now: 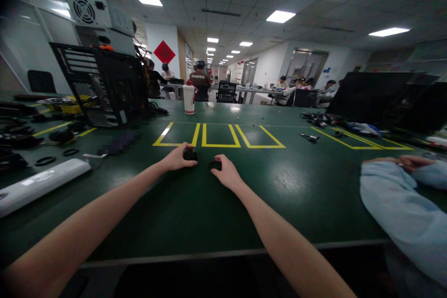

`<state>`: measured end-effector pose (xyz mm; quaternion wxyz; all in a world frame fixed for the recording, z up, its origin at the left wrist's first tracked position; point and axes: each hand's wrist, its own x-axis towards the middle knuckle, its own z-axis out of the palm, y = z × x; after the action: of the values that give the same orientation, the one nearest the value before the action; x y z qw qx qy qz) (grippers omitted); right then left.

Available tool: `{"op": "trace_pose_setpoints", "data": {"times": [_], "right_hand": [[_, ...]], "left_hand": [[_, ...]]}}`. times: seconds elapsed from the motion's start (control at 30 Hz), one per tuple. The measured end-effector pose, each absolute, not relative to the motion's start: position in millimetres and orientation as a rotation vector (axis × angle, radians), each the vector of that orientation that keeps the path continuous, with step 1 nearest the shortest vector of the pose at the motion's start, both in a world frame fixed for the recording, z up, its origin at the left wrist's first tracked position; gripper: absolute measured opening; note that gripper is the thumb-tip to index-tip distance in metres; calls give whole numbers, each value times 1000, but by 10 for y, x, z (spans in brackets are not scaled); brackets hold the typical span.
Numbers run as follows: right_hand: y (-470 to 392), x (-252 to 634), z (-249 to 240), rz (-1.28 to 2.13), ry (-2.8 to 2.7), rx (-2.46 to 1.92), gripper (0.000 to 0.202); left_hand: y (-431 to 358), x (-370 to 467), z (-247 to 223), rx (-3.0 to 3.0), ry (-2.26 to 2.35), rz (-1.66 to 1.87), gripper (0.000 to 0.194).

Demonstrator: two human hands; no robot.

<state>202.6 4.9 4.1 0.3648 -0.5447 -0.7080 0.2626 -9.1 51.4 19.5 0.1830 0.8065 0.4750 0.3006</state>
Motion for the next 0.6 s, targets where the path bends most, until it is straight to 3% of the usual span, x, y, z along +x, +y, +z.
{"op": "trace_pose_setpoints", "data": {"times": [0.23, 0.4, 0.6], "right_hand": [[-57, 2190, 138, 759, -1823, -1387, 41], [-672, 2131, 278, 970, -1845, -1276, 39], [-1546, 1783, 245, 857, -1987, -1184, 48]], "left_hand": [[325, -51, 275, 2175, 1210, 782, 57], [-346, -236, 361, 2168, 1040, 661, 59], [-1222, -665, 439, 2105, 1127, 529, 60]]}}
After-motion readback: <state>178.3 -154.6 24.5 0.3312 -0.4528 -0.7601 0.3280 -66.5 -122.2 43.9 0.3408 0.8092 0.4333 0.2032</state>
